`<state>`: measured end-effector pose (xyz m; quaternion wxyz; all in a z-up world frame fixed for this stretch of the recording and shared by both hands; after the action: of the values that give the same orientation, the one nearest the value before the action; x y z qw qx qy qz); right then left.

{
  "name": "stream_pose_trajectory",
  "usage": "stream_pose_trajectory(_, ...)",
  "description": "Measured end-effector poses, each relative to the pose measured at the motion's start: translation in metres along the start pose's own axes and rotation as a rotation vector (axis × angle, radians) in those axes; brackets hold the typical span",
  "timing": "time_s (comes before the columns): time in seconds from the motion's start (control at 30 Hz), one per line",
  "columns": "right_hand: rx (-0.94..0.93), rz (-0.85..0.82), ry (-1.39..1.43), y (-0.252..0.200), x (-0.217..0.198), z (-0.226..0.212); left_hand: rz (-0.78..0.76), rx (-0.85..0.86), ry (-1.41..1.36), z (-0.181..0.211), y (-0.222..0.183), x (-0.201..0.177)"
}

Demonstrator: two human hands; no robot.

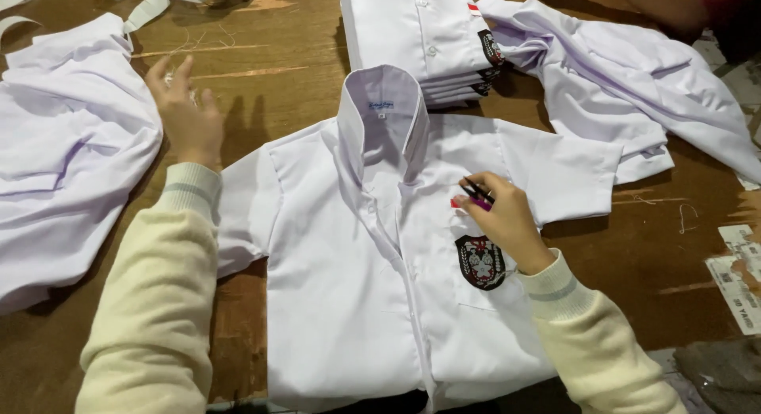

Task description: Inspecting a white school uniform shirt for loose threads, trimming them with nippers, and folding the shirt neatly on a work table.

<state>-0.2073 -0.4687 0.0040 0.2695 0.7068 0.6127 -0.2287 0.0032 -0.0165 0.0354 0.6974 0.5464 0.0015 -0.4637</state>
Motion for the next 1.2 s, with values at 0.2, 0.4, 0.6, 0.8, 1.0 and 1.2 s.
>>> stream_pose_trajectory(0.2, -0.121, 0.174, -0.106, 0.035, -0.027, 0.025, -0.563, -0.054, -0.126, 0.088, -0.04, 0.033)
stream_pose_trajectory(0.4, -0.191, 0.013, -0.24, 0.084, -0.011, 0.01, -0.886, -0.083, -0.083, 0.108, -0.072, 0.087)
stream_pose_trajectory(0.6, -0.153, -0.125, -0.272, 0.109, 0.015, -0.009, -0.894, -0.11, -0.144, 0.123, -0.064, 0.136)
stream_pose_trajectory(0.8, -0.183, -0.067, -0.366, 0.129, 0.031, 0.005, -0.656, -0.215, -0.175, 0.124, -0.045, 0.137)
stream_pose_trajectory(1.0, -0.191, 0.114, -0.359, 0.122, 0.019, -0.005, -0.216, -0.032, -0.208, 0.139, -0.028, 0.115)
stream_pose_trajectory(1.2, -0.398, 0.366, -0.305, 0.103, -0.023, -0.051, 0.032, 0.166, -0.054, 0.185, -0.002, 0.062)
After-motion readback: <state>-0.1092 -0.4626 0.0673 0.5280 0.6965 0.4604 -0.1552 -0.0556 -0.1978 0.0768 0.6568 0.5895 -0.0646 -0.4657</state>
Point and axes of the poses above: each hand's wrist, its own y-axis towards the middle knuckle, its own x-axis out of the palm, z = x × y, the point moved 8 cm from there along y, towards the middle knuckle, and after that the axes turned 4 degrees about -z, right-handed, at the moved point
